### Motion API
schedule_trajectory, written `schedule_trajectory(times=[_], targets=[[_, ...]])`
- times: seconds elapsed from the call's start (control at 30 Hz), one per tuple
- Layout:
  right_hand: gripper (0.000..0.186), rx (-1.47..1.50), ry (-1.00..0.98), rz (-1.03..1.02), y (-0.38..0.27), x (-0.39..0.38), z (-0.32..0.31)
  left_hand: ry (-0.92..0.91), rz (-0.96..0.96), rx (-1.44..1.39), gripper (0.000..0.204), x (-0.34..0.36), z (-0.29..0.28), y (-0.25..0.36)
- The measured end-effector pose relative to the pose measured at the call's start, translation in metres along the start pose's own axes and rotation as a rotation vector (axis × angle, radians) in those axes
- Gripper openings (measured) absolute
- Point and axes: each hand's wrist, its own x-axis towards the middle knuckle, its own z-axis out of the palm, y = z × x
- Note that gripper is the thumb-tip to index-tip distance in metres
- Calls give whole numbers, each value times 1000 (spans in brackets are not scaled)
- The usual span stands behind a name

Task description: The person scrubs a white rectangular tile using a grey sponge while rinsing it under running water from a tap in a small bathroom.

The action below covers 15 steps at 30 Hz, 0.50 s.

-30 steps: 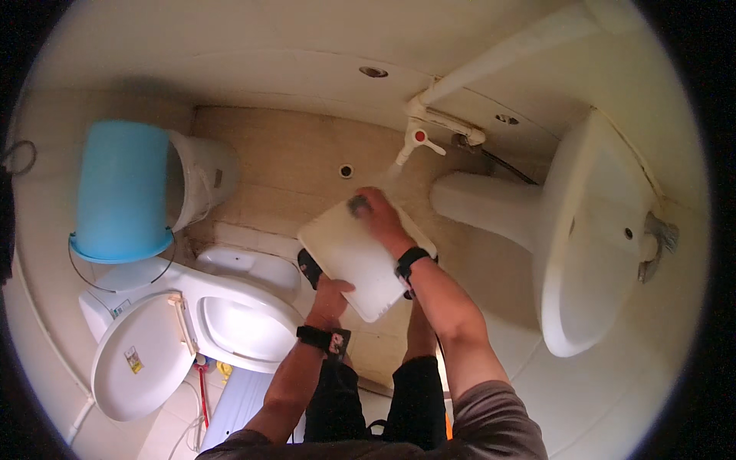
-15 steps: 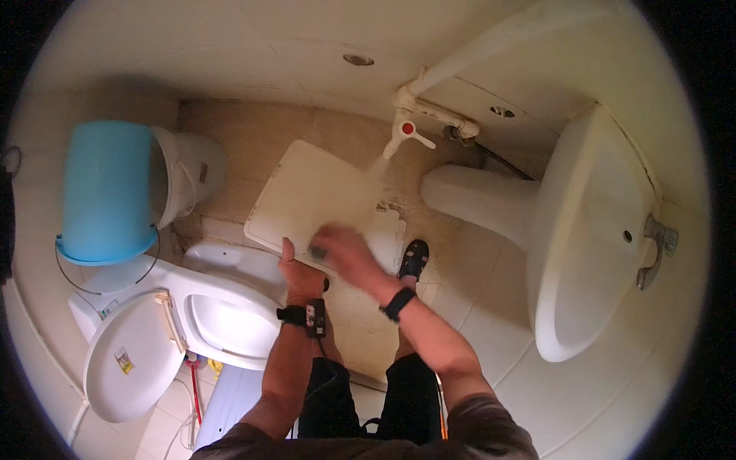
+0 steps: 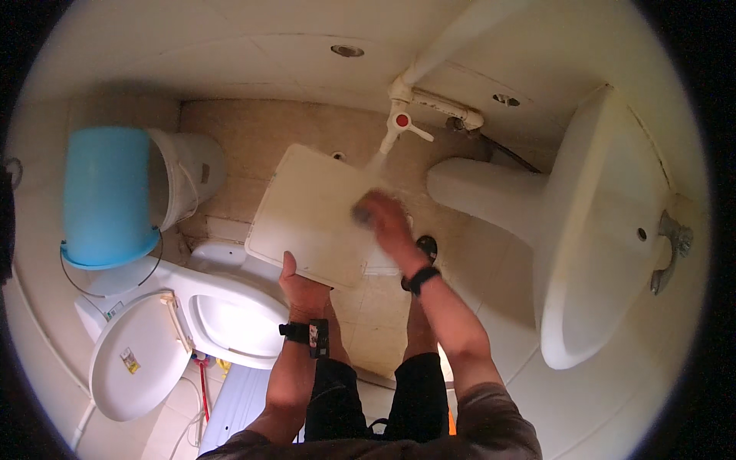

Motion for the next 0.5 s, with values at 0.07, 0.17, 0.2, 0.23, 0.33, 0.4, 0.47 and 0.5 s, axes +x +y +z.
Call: schedule_trajectory(times=[0.07, 0.17, 0.2, 0.23, 0.33, 0.4, 0.47, 0.5], targets=[[35, 209, 112, 174, 7, 17, 2, -7, 0, 7, 55, 4, -3, -2], [36, 45, -158, -65, -71, -37, 30, 0, 80, 43, 55, 3, -17, 12], [36, 126, -210, -25, -97, -46, 16, -90, 30, 53, 55, 3, -23, 14], [36, 98, -215, -25, -92, -47, 10, -185, -10, 70, 56, 4, -24, 15], [37, 137, -249, 153, -52, -5, -10, -31, -5, -3, 58, -1, -5, 0], [36, -35, 111, 51, -12, -3, 3, -20, -47, -12, 58, 2, 2, -5], [34, 108, 17, -6, -34, -10, 19, -37, 56, 2, 55, 3, 0, -1], [31, 144, -89, -85, -59, -28, 24, -28, 70, 0, 55, 3, -8, 3]])
